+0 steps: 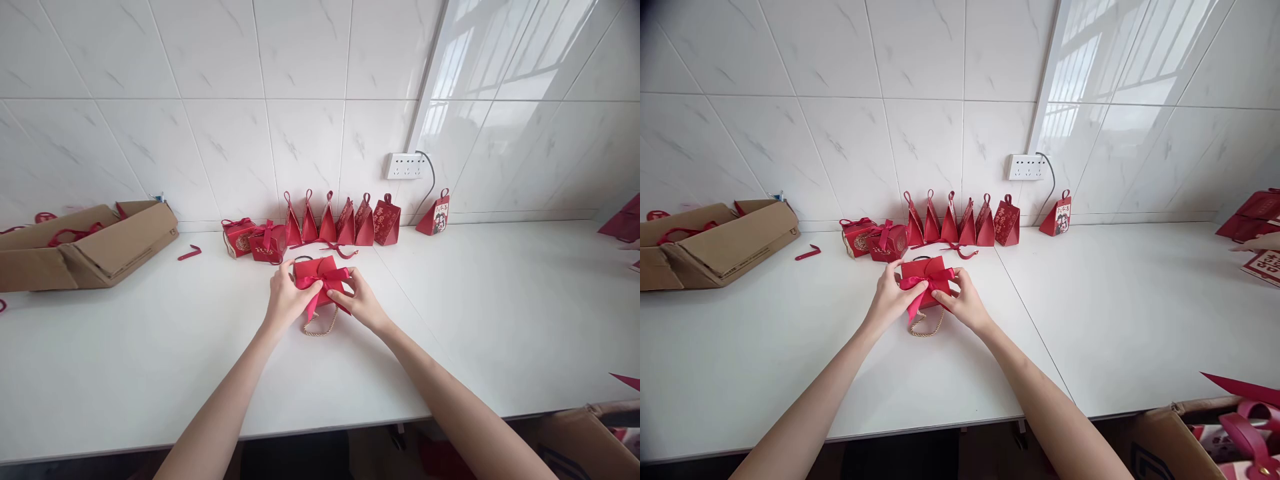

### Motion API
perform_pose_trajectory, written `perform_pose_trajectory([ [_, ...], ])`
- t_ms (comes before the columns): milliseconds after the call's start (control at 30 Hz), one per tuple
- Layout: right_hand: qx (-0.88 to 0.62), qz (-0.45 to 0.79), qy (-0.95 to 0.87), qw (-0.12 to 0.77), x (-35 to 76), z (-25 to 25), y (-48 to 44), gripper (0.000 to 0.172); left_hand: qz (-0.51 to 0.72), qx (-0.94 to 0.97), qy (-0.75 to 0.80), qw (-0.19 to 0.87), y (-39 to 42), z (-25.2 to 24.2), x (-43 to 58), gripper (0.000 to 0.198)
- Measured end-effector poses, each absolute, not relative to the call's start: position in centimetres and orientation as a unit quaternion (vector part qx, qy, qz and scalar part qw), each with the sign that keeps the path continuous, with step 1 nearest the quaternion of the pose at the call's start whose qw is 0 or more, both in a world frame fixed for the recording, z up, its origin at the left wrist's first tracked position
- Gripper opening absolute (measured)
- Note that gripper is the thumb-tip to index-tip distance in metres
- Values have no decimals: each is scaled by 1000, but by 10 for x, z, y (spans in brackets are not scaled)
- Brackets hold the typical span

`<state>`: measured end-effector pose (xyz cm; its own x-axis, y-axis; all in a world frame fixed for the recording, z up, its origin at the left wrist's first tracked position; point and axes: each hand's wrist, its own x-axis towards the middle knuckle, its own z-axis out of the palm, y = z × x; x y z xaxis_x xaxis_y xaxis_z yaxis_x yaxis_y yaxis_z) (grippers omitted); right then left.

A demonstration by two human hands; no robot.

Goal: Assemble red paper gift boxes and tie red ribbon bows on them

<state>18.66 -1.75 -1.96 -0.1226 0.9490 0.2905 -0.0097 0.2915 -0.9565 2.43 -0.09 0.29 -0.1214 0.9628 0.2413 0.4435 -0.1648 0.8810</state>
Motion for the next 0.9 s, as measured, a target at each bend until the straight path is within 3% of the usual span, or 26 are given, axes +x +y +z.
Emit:
perform_pose_trajectory([
  [67,-385,445,-610,531,187,-21,-18,36,468,599,586,279,2,1,25,64],
  [167,-379,426,-641,514,193,-23,-17,43,487,597,504,390,8,-5,23,61],
  [300,-386,385,-713,442,206,-24,-13,103,501,585,408,490,10,-10,20,55],
  [367,-389,367,-737,414,208,-23,-13,119,491,593,383,510,10,-11,18,55],
  [500,-425,371,-693,450,208,-12,-23,108,475,573,337,577,14,-17,13,53],
  [600,-448,486,-552,508,212,-3,-46,85,520,526,435,514,24,-23,9,60],
  [667,-416,607,-437,517,218,0,-67,69,551,508,479,457,31,-27,7,50],
  [767,-351,717,-329,505,229,0,-101,72,574,507,480,429,35,-29,4,31],
  [900,-347,708,-302,535,241,3,-136,74,568,522,484,413,37,-29,2,20],
])
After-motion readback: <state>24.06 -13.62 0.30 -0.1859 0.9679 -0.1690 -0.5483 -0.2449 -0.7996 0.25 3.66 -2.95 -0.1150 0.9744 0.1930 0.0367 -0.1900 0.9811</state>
